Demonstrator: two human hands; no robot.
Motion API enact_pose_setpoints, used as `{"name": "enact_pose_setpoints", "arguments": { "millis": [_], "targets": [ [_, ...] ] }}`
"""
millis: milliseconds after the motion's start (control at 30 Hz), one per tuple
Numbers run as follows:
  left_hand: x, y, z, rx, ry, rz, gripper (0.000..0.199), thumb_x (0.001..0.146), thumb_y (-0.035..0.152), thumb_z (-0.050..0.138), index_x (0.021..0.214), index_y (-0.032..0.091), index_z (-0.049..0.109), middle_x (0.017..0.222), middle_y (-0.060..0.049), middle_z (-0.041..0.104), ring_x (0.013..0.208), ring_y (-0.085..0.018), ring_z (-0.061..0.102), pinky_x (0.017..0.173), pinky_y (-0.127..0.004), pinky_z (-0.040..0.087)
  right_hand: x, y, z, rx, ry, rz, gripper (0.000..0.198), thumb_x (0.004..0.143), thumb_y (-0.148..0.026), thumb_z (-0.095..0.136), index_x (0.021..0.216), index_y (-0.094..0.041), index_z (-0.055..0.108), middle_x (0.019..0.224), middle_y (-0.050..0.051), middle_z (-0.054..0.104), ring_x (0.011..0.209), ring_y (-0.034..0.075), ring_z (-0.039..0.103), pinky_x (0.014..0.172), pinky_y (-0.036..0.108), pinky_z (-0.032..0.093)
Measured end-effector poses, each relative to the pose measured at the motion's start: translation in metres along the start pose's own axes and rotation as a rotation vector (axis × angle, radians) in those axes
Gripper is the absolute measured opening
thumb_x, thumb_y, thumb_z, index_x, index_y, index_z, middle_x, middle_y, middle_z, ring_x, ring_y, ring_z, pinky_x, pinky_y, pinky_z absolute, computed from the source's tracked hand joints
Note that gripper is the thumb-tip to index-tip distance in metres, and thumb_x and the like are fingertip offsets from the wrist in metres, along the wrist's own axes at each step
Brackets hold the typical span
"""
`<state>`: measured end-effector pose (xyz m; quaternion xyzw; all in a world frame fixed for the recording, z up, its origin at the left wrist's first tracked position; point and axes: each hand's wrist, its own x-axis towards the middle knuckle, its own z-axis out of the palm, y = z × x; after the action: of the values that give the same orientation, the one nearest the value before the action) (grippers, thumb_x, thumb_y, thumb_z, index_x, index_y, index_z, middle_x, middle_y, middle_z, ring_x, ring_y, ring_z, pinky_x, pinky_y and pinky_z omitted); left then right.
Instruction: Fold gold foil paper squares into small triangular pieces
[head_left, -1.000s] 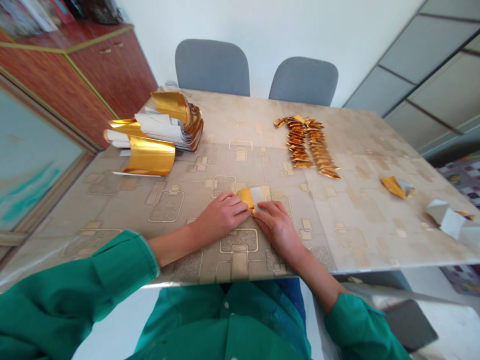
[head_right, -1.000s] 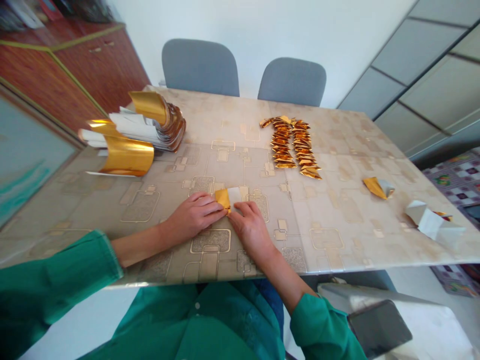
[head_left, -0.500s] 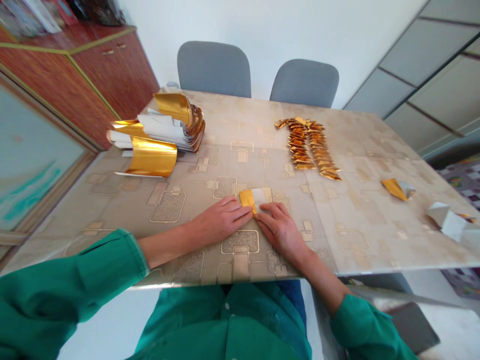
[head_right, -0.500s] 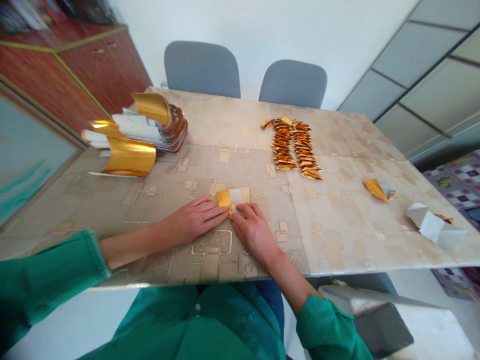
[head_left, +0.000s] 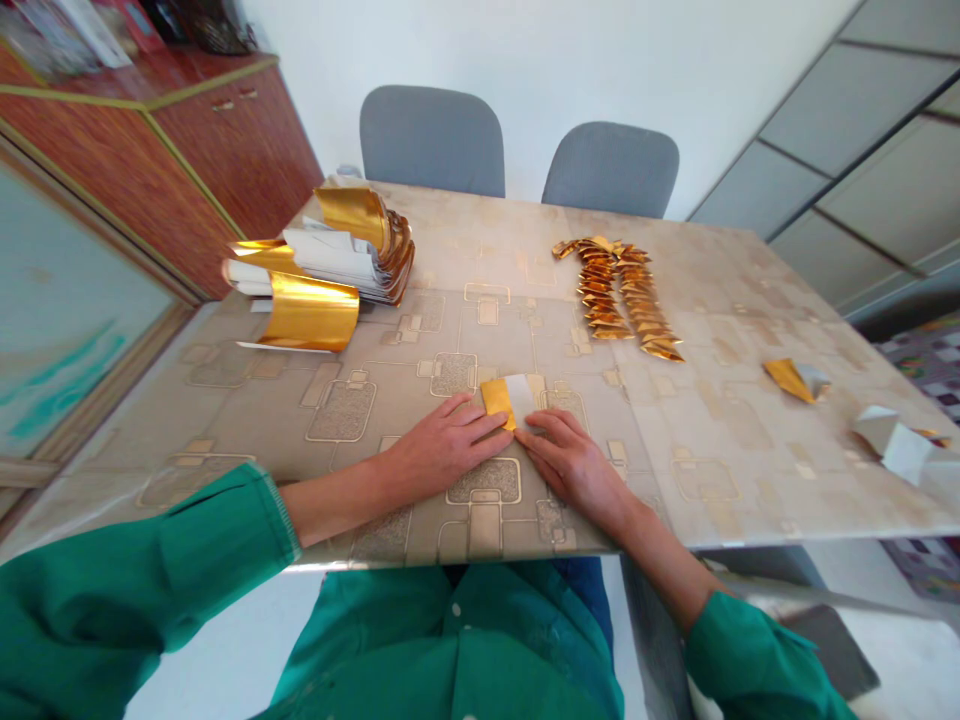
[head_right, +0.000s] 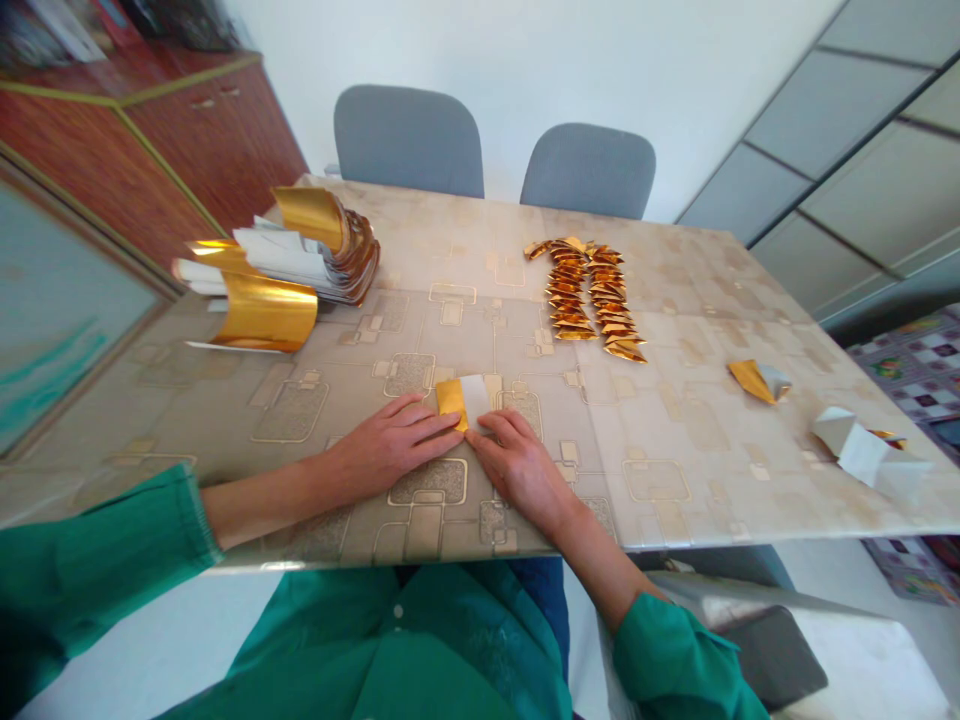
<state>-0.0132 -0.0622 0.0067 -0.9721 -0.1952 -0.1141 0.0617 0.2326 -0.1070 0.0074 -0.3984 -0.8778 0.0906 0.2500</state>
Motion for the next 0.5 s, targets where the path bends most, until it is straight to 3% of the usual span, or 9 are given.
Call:
{"name": "enact_pose_setpoints", "arguments": {
  "millis": [233, 500],
  "targets": [
    [0.011, -0.014, 0.006, -0.037, 0.114, 0.023, 0.022, 0.1, 0.019, 0.051, 0.119, 0.019, 0.063, 0.11, -0.005, 0.07, 0.099, -0.019, 0.058, 0.102, -0.04, 0.04, 0.005, 0.001, -0.003, -0.005, -0.009, 0.034, 0.026, 0.097, -0.023, 0.051, 0.117, -0.021, 0.068, 0.111, 0.012, 0.065, 0.106, 0.024, 0.057, 0.093, 0.047, 0.053],
    [0.03, -0.025, 0.006, 0.035, 0.127, 0.168, 0.017, 0.098, 0.017, 0.053, 0.094, 0.017, 0.069, 0.088, -0.004, 0.071, 0.083, -0.018, 0.059, 0.085, -0.034, 0.047, 0.014, 0.006, -0.004, -0.042, -0.05, 0.066, 0.016, 0.096, -0.024, 0.056, 0.101, -0.019, 0.071, 0.1, 0.008, 0.066, 0.095, 0.021, 0.054, 0.085, 0.038, 0.049]
  ]
}}
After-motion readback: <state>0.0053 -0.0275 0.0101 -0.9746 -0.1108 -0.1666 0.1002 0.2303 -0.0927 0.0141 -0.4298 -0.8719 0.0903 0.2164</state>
